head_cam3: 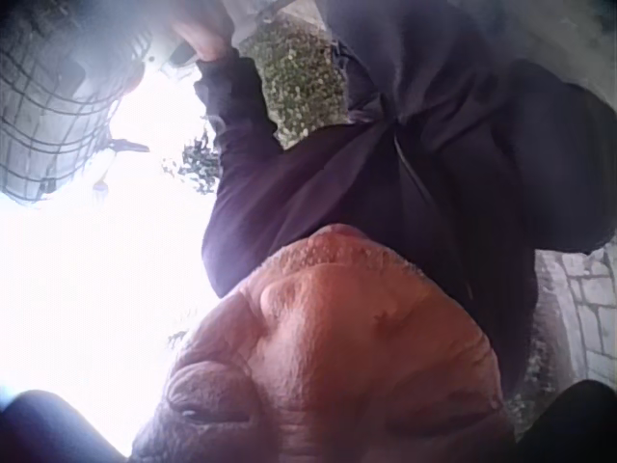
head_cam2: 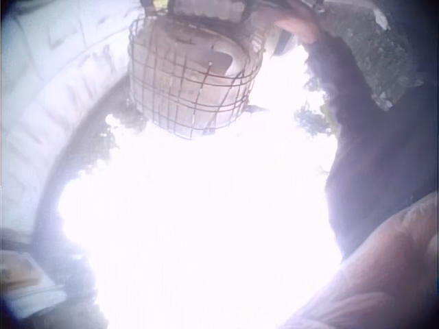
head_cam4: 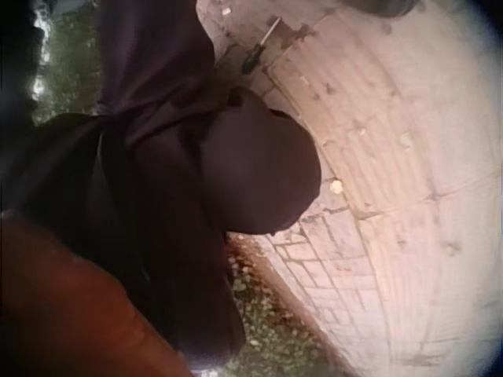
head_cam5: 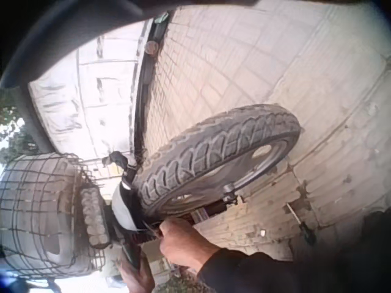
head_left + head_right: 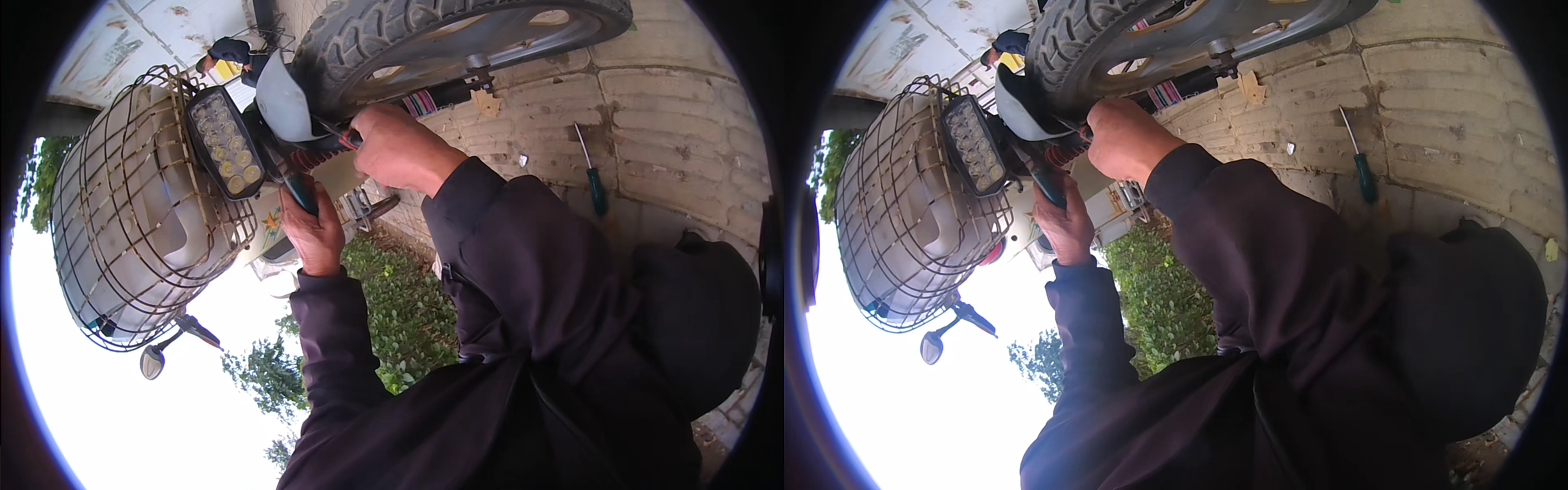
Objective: The person uses pliers to adjust and secure a cable or fastener near the rear wheel and mudguard of a moped. They repeatedly grip, pull, and reposition the cable while working around the rear suspension and wheel area.
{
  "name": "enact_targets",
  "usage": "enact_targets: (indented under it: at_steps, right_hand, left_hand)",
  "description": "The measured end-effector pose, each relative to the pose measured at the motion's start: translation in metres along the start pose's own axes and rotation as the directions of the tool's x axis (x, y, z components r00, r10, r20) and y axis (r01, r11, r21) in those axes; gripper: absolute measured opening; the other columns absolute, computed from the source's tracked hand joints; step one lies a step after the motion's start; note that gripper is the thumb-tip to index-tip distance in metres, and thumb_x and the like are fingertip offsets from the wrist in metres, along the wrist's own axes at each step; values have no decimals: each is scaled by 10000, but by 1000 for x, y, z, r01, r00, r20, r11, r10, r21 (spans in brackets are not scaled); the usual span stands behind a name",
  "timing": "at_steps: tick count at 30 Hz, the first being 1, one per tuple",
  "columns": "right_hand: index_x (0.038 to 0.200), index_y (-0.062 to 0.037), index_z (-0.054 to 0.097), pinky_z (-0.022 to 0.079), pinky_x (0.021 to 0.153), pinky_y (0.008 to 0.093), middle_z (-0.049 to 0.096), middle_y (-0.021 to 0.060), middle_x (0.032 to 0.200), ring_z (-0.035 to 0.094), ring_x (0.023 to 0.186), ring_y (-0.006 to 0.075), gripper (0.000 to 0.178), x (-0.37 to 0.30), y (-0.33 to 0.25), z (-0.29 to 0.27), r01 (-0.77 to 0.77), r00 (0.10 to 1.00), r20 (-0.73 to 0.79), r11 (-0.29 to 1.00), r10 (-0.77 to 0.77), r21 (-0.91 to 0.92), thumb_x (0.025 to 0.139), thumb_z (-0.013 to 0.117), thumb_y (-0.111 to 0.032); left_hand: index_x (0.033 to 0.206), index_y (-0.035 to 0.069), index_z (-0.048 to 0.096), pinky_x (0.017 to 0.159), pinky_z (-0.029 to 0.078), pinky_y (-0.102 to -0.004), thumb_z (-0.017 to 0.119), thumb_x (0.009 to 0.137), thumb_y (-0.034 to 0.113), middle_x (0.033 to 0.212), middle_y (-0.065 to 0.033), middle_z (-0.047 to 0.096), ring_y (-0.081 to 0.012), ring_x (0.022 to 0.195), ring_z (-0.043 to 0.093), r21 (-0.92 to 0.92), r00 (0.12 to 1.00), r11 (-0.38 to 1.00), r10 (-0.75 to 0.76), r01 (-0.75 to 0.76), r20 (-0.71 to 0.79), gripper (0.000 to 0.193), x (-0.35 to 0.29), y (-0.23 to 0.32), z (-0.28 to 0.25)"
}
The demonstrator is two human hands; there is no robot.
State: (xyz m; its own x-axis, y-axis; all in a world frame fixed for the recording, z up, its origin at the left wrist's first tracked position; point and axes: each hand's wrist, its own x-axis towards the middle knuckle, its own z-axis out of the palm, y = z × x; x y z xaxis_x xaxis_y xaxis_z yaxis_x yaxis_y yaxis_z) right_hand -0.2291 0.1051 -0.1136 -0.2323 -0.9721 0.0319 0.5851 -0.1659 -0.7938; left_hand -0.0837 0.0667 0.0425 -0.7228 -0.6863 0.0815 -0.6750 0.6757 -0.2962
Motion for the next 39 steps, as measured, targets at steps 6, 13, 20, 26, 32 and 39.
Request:
enact_targets:
  at_steps: [6,13,20,26,32,39]
  right_hand:
    - [840,21,694,536,821,509,698,231,887,679,931,444,95,-2,8,17,179,974,-117,978,-192,-110,794,645,-46]
    - [811,-31,724,576,775,476,722,182,847,724,883,355,87,-8,0,13,97,979,-148,960,-139,-262,800,661,-89]
    - [757,-62,731,580,713,448,721,142,784,734,817,323,88,-6,-20,16,105,960,-217,944,-179,-314,793,668,-112]
    - [824,-68,749,577,752,410,736,133,848,735,847,294,92,-5,-22,21,98,931,-305,942,-201,-322,815,674,-120]
    - [904,-60,749,573,828,408,744,120,956,722,946,288,113,-4,-17,28,92,917,-354,959,-186,-267,859,668,-124]
    - [905,-69,747,568,836,398,736,103,946,716,960,269,97,-5,-19,27,75,929,-326,954,-173,-291,859,674,-114]
  left_hand:
    - [1092,-9,625,806,522,-416,633,948,131,993,-192,703,-346,879,680,-24,995,995,-97,97,12,201,-2,1,3]
    - [1105,-8,634,818,522,-409,623,937,135,1012,-179,702,-323,878,675,28,993,993,-117,116,14,221,-5,-3,3]
    - [1206,-28,607,859,523,-423,672,963,204,1092,-192,712,-351,950,693,-29,999,999,-46,46,6,342,-10,-13,2]
    - [1300,-46,572,882,520,-450,725,949,270,1174,-213,699,-390,1014,692,12,997,997,-77,77,-2,497,-20,-36,-2]
    - [1341,-62,551,874,521,-475,799,903,327,1272,-256,628,-427,1052,654,165,998,986,26,-15,-63,637,-36,-58,2]
    - [1276,-33,600,828,538,-439,782,915,294,1142,-188,704,-370,960,692,-50,993,992,-116,115,-23,520,-34,-52,2]
